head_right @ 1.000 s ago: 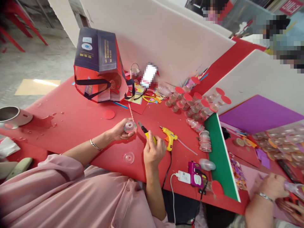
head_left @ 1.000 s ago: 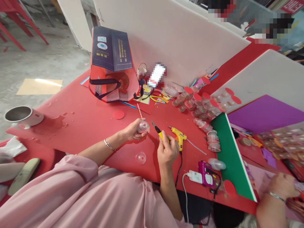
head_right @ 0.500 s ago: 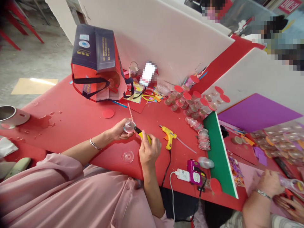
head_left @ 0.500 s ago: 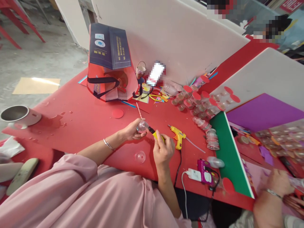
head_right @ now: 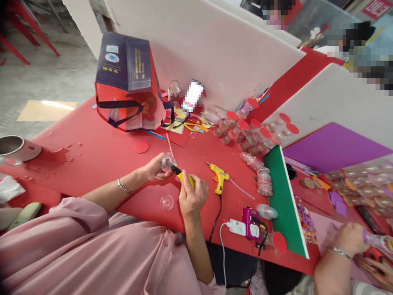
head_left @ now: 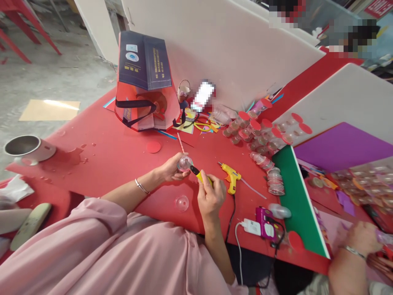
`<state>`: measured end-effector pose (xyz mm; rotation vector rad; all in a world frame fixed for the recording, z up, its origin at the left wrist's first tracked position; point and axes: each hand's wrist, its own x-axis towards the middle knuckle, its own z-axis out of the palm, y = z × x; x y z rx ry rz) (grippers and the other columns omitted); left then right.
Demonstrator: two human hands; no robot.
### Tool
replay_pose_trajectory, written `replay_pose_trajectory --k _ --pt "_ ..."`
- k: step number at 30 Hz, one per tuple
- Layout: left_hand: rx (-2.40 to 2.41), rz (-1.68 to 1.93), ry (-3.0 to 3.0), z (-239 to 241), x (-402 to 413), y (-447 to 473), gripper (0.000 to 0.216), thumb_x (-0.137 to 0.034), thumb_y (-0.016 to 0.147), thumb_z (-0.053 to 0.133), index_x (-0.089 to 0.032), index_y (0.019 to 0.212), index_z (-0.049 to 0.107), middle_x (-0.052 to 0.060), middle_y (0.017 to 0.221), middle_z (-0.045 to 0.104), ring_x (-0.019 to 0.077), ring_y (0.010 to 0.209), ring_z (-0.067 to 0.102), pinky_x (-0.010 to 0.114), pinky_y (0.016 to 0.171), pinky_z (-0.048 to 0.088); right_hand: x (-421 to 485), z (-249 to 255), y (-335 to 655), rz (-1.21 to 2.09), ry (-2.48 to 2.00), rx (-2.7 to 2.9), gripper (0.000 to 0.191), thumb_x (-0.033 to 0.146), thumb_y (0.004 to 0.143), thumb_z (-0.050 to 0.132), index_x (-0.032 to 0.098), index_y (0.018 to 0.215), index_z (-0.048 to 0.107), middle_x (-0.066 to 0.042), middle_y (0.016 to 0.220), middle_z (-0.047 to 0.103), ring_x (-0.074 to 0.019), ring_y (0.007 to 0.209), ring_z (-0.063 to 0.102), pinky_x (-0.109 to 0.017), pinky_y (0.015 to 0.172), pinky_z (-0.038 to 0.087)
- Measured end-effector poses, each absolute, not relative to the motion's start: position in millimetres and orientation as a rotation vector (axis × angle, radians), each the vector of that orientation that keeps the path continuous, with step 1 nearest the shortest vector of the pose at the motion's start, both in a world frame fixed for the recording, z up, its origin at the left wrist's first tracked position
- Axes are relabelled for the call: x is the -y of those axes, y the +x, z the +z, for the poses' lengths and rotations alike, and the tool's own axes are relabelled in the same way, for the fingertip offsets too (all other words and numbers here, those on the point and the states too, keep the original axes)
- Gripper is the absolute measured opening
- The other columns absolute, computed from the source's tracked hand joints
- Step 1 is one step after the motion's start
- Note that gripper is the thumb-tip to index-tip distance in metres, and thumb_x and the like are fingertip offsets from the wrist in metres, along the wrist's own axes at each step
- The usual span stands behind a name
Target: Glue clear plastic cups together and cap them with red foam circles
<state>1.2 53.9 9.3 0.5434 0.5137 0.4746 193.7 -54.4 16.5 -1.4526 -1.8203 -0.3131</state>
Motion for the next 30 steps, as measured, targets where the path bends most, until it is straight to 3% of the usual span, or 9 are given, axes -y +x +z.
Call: replay_pose_trajectory --k 5,9,13,19,30 --pt "-0.503 0.467 0.529 10.3 -54.4 1.1 0.065 -0.064 0.093 0.040 -0.009 0.077 0.070 0.005 0.051 0.054 0.0065 0.030 0.022 0.018 0.027 0.016 54.9 16.9 192.5 -0.332 -1.488 1.785 0.034 0.021 0.100 0.064 0.027 0.134 0.068 -0.007 0.103 0.071 -0.0174 0.093 0.067 -0.032 0.087 0.050" --pt "-0.494 0.460 0.532 9.3 -54.8 1.7 0.066 -0.066 0.091 0.040 -0.011 0.064 0.064 0.006 0.048 0.053 0.0067 0.029 0.023 0.019 0.026 0.016 55.0 14.3 193.3 -0.332 -1.453 1.824 0.036 0.021 0.099 0.066 0.029 0.135 0.068 -0.007 0.107 0.071 -0.0178 0.097 0.067 -0.033 0.090 0.050" --pt "-0.468 0.461 0.535 8.9 -54.9 1.9 0.064 -0.064 0.090 0.042 -0.008 0.080 0.071 0.004 0.050 0.054 0.0062 0.028 0.022 0.017 0.026 0.017 53.9 12.9 195.5 -0.342 -1.518 1.765 0.035 0.022 0.101 0.063 0.028 0.135 0.068 -0.007 0.103 0.071 -0.0174 0.092 0.066 -0.033 0.087 0.050" --pt "-0.494 0.460 0.550 8.9 -54.3 3.6 0.066 -0.068 0.088 0.044 -0.011 0.057 0.061 0.006 0.047 0.050 0.0062 0.029 0.023 0.018 0.026 0.017 56.5 15.0 190.0 -0.267 -1.429 1.834 0.039 0.020 0.099 0.066 0.029 0.137 0.066 -0.007 0.108 0.071 -0.0178 0.097 0.066 -0.033 0.089 0.049" --pt "-0.534 0.401 0.503 8.4 -53.7 5.6 0.063 -0.069 0.085 0.044 -0.013 0.059 0.060 0.005 0.049 0.049 0.0056 0.030 0.019 0.017 0.026 0.012 54.9 15.6 189.2 -0.428 -1.463 1.821 0.040 0.014 0.097 0.065 0.030 0.134 0.068 -0.007 0.108 0.072 -0.0192 0.098 0.066 -0.035 0.090 0.049"
